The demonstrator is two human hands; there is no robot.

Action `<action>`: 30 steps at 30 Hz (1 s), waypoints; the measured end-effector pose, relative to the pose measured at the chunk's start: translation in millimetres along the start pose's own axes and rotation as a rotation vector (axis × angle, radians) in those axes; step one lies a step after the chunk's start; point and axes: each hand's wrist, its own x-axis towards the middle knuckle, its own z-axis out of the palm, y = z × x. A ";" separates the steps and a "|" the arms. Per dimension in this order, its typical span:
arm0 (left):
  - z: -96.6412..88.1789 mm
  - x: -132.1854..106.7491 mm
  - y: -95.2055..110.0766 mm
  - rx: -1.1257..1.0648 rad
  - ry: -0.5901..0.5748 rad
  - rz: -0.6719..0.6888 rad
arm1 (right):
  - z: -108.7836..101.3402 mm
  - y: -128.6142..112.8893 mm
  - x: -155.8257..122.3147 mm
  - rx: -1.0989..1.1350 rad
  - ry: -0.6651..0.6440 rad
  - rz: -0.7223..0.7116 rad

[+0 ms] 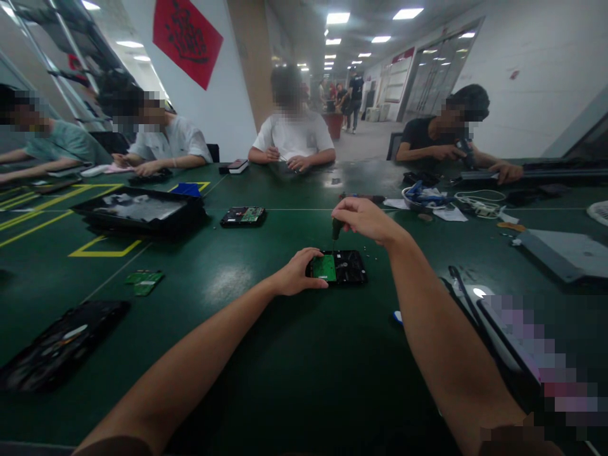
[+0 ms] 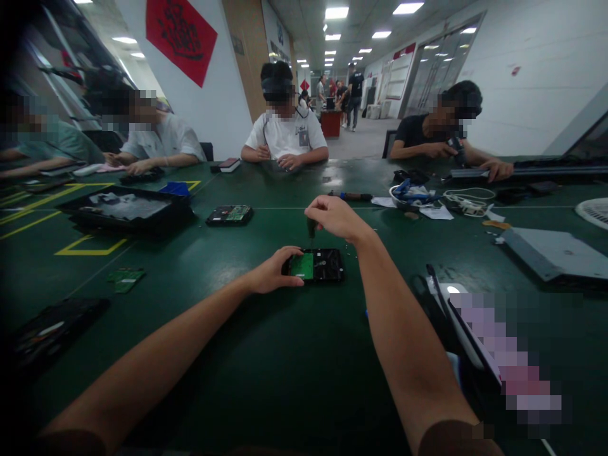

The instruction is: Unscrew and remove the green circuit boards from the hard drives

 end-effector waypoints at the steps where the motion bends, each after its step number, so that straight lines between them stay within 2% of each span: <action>1: -0.1 -0.1 0.2 0.003 0.000 -0.002 | 0.3 -0.2 -0.3 0.008 -0.003 0.006; 9: 0.5 0.4 -2.8 0.016 -0.008 0.000 | 2.6 -5.1 -1.1 0.145 -0.090 0.035; 12: 0.5 0.3 -3.4 0.009 -0.006 -0.006 | 1.2 -5.3 -0.9 0.106 -0.091 0.021; 18: 0.1 -0.9 -2.5 -0.004 0.005 0.020 | 0.2 -2.4 -1.4 0.010 -0.011 0.003; 26: 2.9 0.9 -5.5 0.025 0.019 0.030 | 3.7 -7.4 -3.0 0.176 -0.124 0.006; 30: 1.9 0.3 -4.9 0.023 0.008 0.027 | 1.0 -6.1 -3.2 0.090 -0.112 -0.040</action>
